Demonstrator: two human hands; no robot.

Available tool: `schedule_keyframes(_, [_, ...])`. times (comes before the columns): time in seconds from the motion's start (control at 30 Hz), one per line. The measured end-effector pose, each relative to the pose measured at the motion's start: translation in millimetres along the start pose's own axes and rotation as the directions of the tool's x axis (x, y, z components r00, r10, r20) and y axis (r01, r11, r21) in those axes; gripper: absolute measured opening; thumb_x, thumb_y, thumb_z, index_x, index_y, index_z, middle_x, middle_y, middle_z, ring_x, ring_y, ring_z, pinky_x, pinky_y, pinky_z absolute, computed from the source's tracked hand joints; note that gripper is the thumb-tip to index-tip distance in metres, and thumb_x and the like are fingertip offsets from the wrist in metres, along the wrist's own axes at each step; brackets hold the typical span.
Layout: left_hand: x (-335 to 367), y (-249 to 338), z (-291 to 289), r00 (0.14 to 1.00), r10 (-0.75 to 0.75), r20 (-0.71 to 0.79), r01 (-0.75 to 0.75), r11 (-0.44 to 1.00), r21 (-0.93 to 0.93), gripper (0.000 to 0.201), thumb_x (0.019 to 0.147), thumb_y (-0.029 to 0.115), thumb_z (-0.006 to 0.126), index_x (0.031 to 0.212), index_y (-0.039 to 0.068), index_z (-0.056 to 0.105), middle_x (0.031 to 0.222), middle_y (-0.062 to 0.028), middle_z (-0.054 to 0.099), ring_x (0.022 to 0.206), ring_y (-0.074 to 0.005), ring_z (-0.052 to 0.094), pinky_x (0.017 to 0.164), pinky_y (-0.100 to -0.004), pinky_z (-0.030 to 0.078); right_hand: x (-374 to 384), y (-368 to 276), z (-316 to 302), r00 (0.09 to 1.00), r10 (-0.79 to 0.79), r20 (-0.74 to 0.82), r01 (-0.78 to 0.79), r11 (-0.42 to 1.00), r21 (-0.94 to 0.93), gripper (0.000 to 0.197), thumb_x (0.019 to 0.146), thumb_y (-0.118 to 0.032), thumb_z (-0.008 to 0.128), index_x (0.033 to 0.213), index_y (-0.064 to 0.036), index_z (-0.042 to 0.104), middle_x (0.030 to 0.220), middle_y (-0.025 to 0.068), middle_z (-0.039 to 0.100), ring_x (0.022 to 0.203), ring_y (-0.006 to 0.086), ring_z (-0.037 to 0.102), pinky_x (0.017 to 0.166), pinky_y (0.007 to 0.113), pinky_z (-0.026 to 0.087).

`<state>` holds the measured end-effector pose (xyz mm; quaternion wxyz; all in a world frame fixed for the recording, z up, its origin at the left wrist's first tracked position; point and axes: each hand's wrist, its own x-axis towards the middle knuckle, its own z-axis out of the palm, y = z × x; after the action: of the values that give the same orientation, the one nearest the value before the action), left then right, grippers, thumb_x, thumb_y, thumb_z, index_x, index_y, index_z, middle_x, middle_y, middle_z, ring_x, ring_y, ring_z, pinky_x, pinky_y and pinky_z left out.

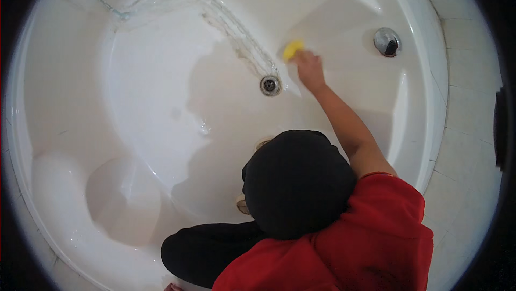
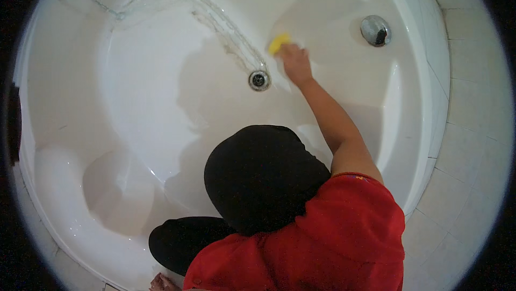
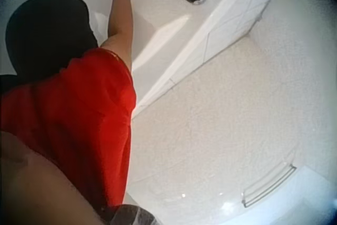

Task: The person scrubs the interior of a white bathtub using a yellow sponge and soapy water from a black bucket. They repeatedly dip the sponge into the bucket, scrub various sections of the tub, and pour water to rinse the surface. The person also cleans the tiled ledge surrounding the tub.

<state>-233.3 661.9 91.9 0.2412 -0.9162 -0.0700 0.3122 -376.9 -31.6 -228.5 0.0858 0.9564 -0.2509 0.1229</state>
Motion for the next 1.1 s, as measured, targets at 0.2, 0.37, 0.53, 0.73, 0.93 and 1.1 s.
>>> schedule_keyframes(0.2, [-2.2,8.0,-14.7,1.0,0.014,-0.02,-0.014,1.0,-0.015,0.045,0.095,0.044,0.048,0.114,0.007,0.066,0.118,-0.0162,0.061,0.11,-0.0343,0.053,0.102,-0.0469,0.037,65.7,37.1,-44.9,0.951,0.255,-0.176,-0.258,0.966,0.009,0.019,0.084,-0.009,0.057,0.099,-0.0181,0.065,0.121,0.0032,0.051,0.115,0.0266,0.045,0.088,0.047,0.035])
schedule_keyframes(0.37, [8.0,-14.0,22.6,0.924,0.168,-0.345,-0.225,0.965,-0.133,0.039,0.093,0.04,0.054,0.103,0.005,0.069,0.102,-0.0168,0.065,0.096,-0.0335,0.058,0.097,-0.0467,0.039,16.1,30.8,-7.1,0.992,0.119,0.045,-0.117,0.992,-0.049,0.023,0.083,-0.008,0.058,0.102,-0.0184,0.065,0.117,0.0006,0.054,0.116,0.0257,0.047,0.088,0.043,0.037])
schedule_keyframes(0.53, [-5.0,-0.5,5.6,0.958,0.085,-0.273,-0.123,0.985,-0.125,0.04,0.094,0.039,0.052,0.107,0.005,0.068,0.107,-0.0182,0.065,0.102,-0.0338,0.056,0.099,-0.0464,0.038,132.7,-14.7,-80.7,0.889,-0.008,-0.458,-0.013,0.999,-0.043,0.034,0.082,-0.008,0.059,0.112,-0.0207,0.064,0.125,0.0009,0.055,0.119,0.025,0.047,0.091,0.043,0.037])
schedule_keyframes(0.73, [-8.6,-2.7,0.5,0.977,0.092,-0.192,-0.114,0.987,-0.109,0.038,0.094,0.037,0.054,0.112,0.007,0.069,0.114,-0.022,0.064,0.112,-0.0345,0.055,0.103,-0.0486,0.038,199.5,-19.7,-47.4,0.997,-0.072,-0.014,0.064,0.946,-0.318,0.03,0.086,-0.011,0.052,0.112,-0.0192,0.065,0.122,0.0018,0.057,0.12,0.0218,0.048,0.092,0.041,0.04])
schedule_keyframes(0.93, [11.3,-35.4,61.0,0.796,0.13,-0.591,-0.31,0.927,-0.213,0.009,0.088,0.014,0.061,0.089,0.005,0.064,0.082,-0.0086,0.061,0.088,-0.0278,0.059,0.109,-0.0529,0.022,159.8,-46.1,65.1,0.831,-0.085,0.549,0.161,0.983,-0.091,0.031,0.08,-0.007,0.056,0.108,-0.0163,0.065,0.113,0.0058,0.06,0.108,0.0254,0.055,0.086,0.043,0.045])
schedule_keyframes(1.1, [13.1,-19.3,51.2,0.842,0.097,-0.531,-0.271,0.926,-0.261,0.008,0.085,0.011,0.059,0.082,0.006,0.064,0.084,-0.0072,0.062,0.089,-0.0276,0.058,0.113,-0.0538,0.019,165.1,-89.9,95.6,0.984,0.156,-0.092,-0.096,0.883,0.46,0.037,0.08,-0.003,0.052,0.111,-0.0171,0.066,0.114,0.0089,0.06,0.106,0.0301,0.054,0.089,0.046,0.043])
